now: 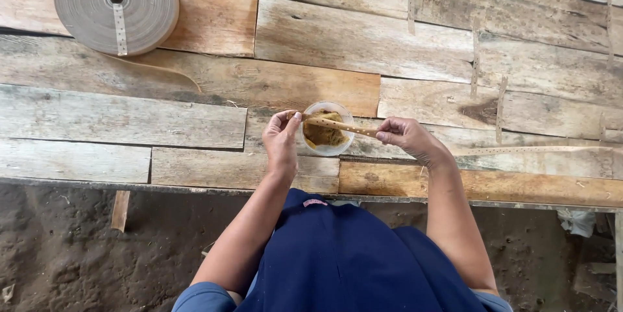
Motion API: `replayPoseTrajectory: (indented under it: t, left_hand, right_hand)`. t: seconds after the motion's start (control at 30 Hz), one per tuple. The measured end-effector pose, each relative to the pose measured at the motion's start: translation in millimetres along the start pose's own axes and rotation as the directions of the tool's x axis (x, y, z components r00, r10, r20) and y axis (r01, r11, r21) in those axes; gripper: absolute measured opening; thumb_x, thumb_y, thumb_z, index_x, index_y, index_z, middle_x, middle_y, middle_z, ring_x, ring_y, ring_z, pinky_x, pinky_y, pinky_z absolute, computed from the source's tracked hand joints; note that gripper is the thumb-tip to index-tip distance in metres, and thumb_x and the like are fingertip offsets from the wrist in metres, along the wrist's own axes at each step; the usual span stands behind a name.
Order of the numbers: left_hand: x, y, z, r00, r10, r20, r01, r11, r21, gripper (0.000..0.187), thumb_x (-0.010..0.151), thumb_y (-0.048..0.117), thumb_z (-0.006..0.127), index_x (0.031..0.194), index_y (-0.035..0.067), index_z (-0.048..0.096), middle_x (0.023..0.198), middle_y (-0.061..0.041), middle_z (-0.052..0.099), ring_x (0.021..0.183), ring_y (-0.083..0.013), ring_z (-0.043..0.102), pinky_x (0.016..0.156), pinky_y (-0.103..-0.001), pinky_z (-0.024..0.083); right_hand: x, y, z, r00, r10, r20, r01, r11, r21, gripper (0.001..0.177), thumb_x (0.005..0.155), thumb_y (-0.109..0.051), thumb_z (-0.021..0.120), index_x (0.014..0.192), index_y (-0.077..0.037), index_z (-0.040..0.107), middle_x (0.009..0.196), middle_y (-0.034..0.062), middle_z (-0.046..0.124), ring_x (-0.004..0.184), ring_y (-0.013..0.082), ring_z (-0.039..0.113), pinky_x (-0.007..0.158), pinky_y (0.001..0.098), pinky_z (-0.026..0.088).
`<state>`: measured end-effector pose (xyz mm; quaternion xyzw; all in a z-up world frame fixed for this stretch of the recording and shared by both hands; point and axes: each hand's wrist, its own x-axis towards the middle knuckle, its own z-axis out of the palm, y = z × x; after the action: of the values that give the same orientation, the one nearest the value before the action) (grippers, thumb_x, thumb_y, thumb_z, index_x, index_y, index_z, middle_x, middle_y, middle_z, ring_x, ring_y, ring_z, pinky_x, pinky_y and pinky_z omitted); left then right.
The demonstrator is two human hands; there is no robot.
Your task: Applying adhesive to thin wooden strips and attaching them to a wooden surface, likely for sealing or construction.
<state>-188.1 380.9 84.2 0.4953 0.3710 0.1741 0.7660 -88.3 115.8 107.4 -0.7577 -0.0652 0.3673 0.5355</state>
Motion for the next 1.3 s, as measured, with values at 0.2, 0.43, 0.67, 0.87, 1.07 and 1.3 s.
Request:
replayPoseTrajectory:
  t: [0.2,0.43,0.67,0.87,1.07,1.3]
  left_hand:
    - [-13,11,14,0.999,0.050,0.018,-0.051,0.997,0.060,0.013,0.093,0.015,0.076,0.102,0.008,0.072,0.090,-0.002,0.070,0.085,-0.0068,0.059,0.082,-0.024,0.048]
    - [-16,37,57,0.949,0.172,0.265,-0.251,0.920,0.301,0.006,0.094,0.010,0.074,0.101,0.011,0.074,0.090,-0.001,0.073,0.086,-0.0047,0.062,0.080,-0.023,0.048]
    - [-13,39,41,0.964,0.157,0.216,-0.224,0.915,0.334,0.009,0.098,0.011,0.070,0.105,0.006,0.073,0.090,-0.007,0.072,0.085,-0.0121,0.066,0.083,-0.030,0.053]
    - [7,16,8,0.983,0.156,0.093,-0.177,0.935,0.306,0.009,0.095,0.012,0.073,0.102,0.007,0.073,0.087,-0.006,0.074,0.084,-0.0092,0.065,0.083,-0.029,0.054]
    - [18,15,4,0.987,0.138,0.077,-0.154,0.951,0.270,0.009,0.092,0.011,0.075,0.100,0.007,0.075,0.088,-0.004,0.073,0.082,-0.0076,0.065,0.080,-0.026,0.054]
    - [25,9,-4,0.986,0.141,0.089,-0.161,0.942,0.295,0.007,0.092,0.011,0.076,0.098,0.010,0.076,0.088,0.000,0.070,0.082,-0.0041,0.061,0.077,-0.023,0.051]
  right_hand:
    - [-4,43,7,0.993,0.114,-0.007,-0.114,0.993,0.032,0.009,0.095,-0.013,0.074,0.096,-0.005,0.072,0.082,0.0080,0.069,0.079,0.0196,0.063,0.076,0.0332,0.049]
    - [-34,64,18,0.980,0.199,-0.006,-0.198,0.980,0.034,0.027,0.086,-0.022,0.085,0.095,-0.007,0.065,0.093,0.0019,0.064,0.089,0.0133,0.061,0.080,0.0300,0.051]
    - [-15,-1,24,0.963,-0.056,-0.264,0.029,0.994,-0.106,0.047,0.086,-0.034,0.084,0.123,-0.011,0.065,0.128,0.0131,0.062,0.127,0.0295,0.058,0.104,0.0453,0.049]
    - [38,-25,73,0.856,-0.484,-0.179,0.315,0.765,-0.563,0.055,0.087,-0.042,0.081,0.132,-0.018,0.061,0.135,0.0119,0.054,0.133,0.0336,0.043,0.112,0.0467,0.035]
    - [69,-38,87,0.996,-0.012,-0.089,-0.040,0.824,-0.565,0.103,0.071,-0.061,0.085,0.158,-0.029,0.039,0.166,0.0226,0.021,0.152,0.0528,0.010,0.126,0.0607,0.015]
    - [77,-42,91,0.994,0.037,-0.100,-0.090,0.800,-0.594,0.098,0.071,-0.055,0.088,0.155,-0.025,0.046,0.168,0.0219,0.017,0.153,0.0526,0.007,0.124,0.0632,0.015]
